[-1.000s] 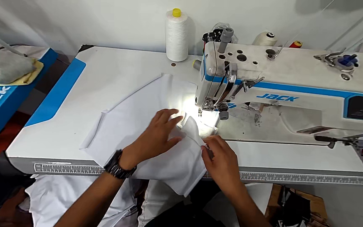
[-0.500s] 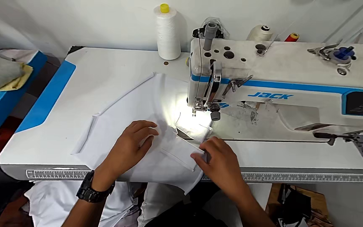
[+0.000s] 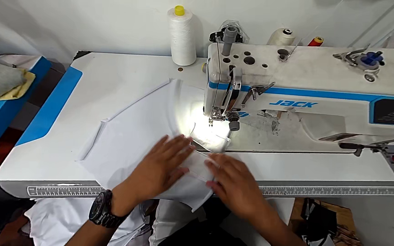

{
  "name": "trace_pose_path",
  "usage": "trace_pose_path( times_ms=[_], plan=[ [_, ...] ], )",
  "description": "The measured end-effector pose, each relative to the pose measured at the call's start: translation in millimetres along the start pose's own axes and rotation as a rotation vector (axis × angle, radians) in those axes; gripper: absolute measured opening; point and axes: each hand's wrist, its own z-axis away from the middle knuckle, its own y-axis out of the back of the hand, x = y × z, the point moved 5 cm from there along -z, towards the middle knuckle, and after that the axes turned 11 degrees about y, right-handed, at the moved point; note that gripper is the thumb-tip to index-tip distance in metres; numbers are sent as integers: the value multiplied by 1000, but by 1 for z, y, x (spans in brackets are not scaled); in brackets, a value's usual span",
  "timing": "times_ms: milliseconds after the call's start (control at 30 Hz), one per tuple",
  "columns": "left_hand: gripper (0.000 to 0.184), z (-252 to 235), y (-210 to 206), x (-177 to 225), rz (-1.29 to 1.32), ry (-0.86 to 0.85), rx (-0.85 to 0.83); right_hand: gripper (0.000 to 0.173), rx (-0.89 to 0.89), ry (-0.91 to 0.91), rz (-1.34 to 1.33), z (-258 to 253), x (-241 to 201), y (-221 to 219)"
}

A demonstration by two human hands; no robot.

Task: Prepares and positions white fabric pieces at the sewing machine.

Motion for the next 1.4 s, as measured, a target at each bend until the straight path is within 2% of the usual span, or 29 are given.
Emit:
trace_pose_path(
  times_ms=[33, 100, 200, 267, 333, 433, 500, 567, 667, 733, 833, 900, 967, 1033, 1100, 1167, 1233, 1300, 1400],
  plan=[
    [55, 3, -9, 8, -11, -53, -53, 47, -35, 42, 11, 6, -4, -7],
    [60, 13, -25, 3, -49, -114, -151, 41, -15, 38, 45, 18, -1, -3],
    [57, 11, -12, -14, 112, -138, -176, 28, 40, -35, 43, 11, 25, 27],
    [52, -3, 7, -17, 169, -51, -72, 25, 64, -30, -14, -14, 44, 34],
    [50, -27, 19, -18, 88, 75, 13, 27, 76, -13, -99, -46, 68, 27],
    [53, -67, 9, -24, 143, 233, -52, 44, -34, -91, -118, -73, 89, 7],
    [54, -92, -7, -31, 244, 279, -103, 48, -54, -133, -76, -74, 87, 0],
    [46, -111, -20, -36, 253, 248, -138, 44, -39, -168, -37, -70, 85, -2],
    [25, -124, -15, -34, 286, 142, -164, 36, 10, -198, -25, -63, 79, 1],
    [19, -124, -8, -31, 350, 89, -199, 31, 70, -165, -42, -60, 77, 1],
    [21, -122, -6, -29, 506, 76, -317, 17, 85, -94, -101, -62, 74, 3],
    [37, -118, -10, -31, 523, 108, -465, 11, 72, -97, -135, -62, 69, 6],
    [34, -116, -10, -36, 494, 151, -525, 12, 84, -123, -160, -60, 72, 4],
    [22, -114, -10, -39, 417, 178, -496, 16, 98, -153, -160, -58, 76, 3],
    [27, -112, -10, -41, 284, 192, -415, 18, 74, -171, -145, -58, 75, 4],
    [26, -109, -9, -40, 172, 147, -211, 18, 67, -169, -114, -59, 73, 3],
    [37, -107, -10, -35, 186, 47, -48, 16, 75, -158, -92, -59, 72, 2],
    [42, -109, -13, -26, 244, -30, -9, 14, 86, -130, -93, -59, 71, 2],
    [23, -110, -17, -20, 248, -123, 20, 7, 97, -59, -111, -60, 69, 1]
  ],
)
